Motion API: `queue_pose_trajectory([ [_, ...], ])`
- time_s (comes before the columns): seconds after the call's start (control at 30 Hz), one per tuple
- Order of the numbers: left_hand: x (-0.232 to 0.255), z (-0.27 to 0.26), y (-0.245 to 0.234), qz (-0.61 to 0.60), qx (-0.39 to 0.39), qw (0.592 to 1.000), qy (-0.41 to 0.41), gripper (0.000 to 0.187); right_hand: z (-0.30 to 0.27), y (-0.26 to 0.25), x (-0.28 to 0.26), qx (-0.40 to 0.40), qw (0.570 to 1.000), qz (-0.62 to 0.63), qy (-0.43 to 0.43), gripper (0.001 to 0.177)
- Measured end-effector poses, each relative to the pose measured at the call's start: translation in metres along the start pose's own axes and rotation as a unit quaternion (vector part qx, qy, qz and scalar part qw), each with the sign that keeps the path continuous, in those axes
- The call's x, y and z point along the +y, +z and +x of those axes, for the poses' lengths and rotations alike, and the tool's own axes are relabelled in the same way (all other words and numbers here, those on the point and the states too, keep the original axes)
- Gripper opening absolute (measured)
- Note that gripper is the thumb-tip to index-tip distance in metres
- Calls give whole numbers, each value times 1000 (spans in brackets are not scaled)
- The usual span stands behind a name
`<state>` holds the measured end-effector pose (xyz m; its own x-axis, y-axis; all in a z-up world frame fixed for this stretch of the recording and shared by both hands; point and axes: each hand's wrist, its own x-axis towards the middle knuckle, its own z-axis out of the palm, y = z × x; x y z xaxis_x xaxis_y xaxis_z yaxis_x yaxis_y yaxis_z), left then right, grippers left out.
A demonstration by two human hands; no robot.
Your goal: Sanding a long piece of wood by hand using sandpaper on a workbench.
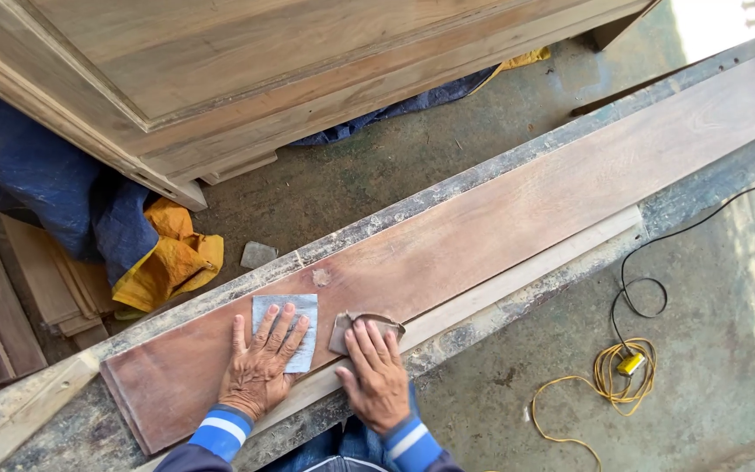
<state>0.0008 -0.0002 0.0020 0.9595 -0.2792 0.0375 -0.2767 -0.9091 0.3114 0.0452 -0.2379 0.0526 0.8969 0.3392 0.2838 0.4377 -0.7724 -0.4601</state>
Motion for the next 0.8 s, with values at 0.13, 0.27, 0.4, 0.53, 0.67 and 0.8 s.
queue_pose_trajectory([
  [0.13,-3,-2,4,17,-16,1000,-7,73,-22,-8,106,-9,998,-64,25,24],
  [0.27,-2,0,2,9,2,1000,-3,72,-5,-31,208,72,973,-194,101,31],
  [0.4,-3,-2,4,17,-22,1000,-11,75,-5,1,143,59,976,-157,140,35],
  [0.53,-2,2,-1,14,-12,1000,-5,75,-22,9,11,26,999,10,30,47],
  [0.67,-1,1,2,3,-11,1000,-8,77,-31,9,109,-92,994,-36,-54,32],
  [0.8,-2,1,0,14,2,1000,1,74,8,-38,242,105,983,-147,41,36],
])
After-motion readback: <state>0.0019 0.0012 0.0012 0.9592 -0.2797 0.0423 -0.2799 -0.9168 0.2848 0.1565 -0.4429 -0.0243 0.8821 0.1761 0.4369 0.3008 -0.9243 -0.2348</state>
